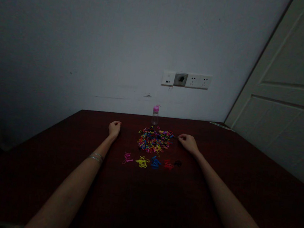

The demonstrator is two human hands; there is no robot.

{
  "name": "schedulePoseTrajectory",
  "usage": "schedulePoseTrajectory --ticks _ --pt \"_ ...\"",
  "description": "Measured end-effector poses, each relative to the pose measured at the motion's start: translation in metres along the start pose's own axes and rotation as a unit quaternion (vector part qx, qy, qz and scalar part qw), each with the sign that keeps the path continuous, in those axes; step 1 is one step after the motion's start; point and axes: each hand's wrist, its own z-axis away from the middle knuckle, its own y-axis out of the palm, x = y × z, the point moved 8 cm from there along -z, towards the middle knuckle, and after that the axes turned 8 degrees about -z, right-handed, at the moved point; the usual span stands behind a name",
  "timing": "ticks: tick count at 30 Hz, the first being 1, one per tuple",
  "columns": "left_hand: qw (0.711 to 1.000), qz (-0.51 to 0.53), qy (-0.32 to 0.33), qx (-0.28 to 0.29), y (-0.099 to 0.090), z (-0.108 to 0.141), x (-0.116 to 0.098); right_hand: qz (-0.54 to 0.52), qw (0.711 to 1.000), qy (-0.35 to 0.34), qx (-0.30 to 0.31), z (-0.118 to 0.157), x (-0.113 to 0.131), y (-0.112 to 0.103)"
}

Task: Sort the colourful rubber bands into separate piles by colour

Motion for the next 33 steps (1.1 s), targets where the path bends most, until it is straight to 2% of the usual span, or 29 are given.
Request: schedulePoseTrajectory --ticks 4,8,10,13,16,20,24,33 --pt "0.997 0.076 -0.031 -0.014 -0.003 0.001 0.006 -0.063 0.998 -0.013 -0.018 0.003 0.012 -0.009" --pt "0.991 0.124 -0.055 -0.016 -0.004 0.004 0.007 -0.128 0.99 -0.045 -0.022 0.007 0.043 -0.01" --pt "0.991 0.123 -0.053 -0.016 -0.003 0.003 0.007 -0.16 0.985 -0.067 0.015 0.011 0.064 -0.002" --pt "0.993 0.113 -0.033 -0.003 0.0 0.002 0.006 -0.182 0.972 -0.098 0.11 0.026 0.093 0.018" --pt "0.995 0.098 -0.008 0.019 0.004 0.001 0.005 -0.168 0.962 -0.131 0.172 0.045 0.109 0.029" --pt "0.996 0.08 0.003 0.036 0.007 0.002 0.003 -0.137 0.961 -0.175 0.164 0.065 0.113 0.03" --pt "0.997 0.057 0.027 0.054 0.008 0.007 -0.005 -0.116 0.968 -0.174 0.139 0.072 0.106 0.031" --pt "0.995 0.053 0.036 0.073 0.01 0.011 -0.008 -0.035 0.966 -0.199 0.161 0.082 0.117 0.033"
